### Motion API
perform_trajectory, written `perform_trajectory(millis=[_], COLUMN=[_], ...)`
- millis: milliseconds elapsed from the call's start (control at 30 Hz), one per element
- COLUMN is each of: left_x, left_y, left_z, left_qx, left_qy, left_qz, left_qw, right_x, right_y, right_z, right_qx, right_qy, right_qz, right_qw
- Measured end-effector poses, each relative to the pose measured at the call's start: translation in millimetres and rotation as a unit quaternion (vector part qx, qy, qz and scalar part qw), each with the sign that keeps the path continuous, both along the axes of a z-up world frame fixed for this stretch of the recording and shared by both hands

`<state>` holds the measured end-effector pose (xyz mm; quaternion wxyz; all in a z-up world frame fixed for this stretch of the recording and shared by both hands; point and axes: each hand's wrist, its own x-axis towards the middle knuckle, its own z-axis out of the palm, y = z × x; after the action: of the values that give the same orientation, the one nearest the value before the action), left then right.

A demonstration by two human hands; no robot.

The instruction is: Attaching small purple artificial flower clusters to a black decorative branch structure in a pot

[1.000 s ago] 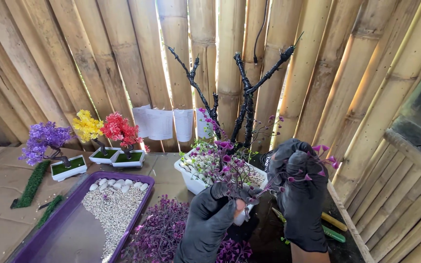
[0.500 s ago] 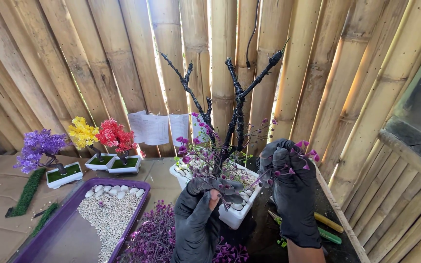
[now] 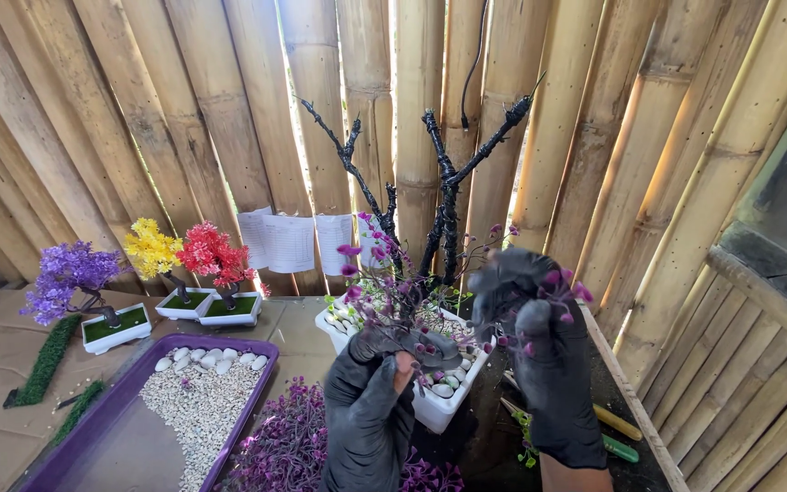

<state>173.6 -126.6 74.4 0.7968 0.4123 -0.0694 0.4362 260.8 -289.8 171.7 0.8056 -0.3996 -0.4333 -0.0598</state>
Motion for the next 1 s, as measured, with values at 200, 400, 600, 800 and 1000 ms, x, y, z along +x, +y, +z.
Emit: perform_trajectory(millis=[200,400,600,800,1000], left_x=[12.3,-2.8,15.2,22.6,4.3], left_y=[43.7,-15.5,-15.4,-13.8,-11.8], left_z=[20.9,101.3,94.9,96.8,122.5], left_qx=[0.158,0.079,0.051,0.126,0.122], left_qy=[-0.188,-0.184,-0.041,-0.041,-0.052], left_qz=[-0.071,-0.078,-0.107,-0.129,-0.118], left_qw=[0.967,0.977,0.992,0.983,0.984], right_x=[-7.7,34.6,19.7,27.4,30.3], right_y=[-8.9,-11.9,-17.2,-15.8,-19.2], right_z=[33.4,11.9,0.5,-9.5,-14.5], right_qx=[-0.041,-0.069,-0.059,-0.03,0.018], right_qy=[-0.041,-0.155,-0.017,-0.054,0.012], right_qz=[0.117,0.16,-0.014,-0.114,0.053], right_qw=[0.991,0.972,0.998,0.992,0.998])
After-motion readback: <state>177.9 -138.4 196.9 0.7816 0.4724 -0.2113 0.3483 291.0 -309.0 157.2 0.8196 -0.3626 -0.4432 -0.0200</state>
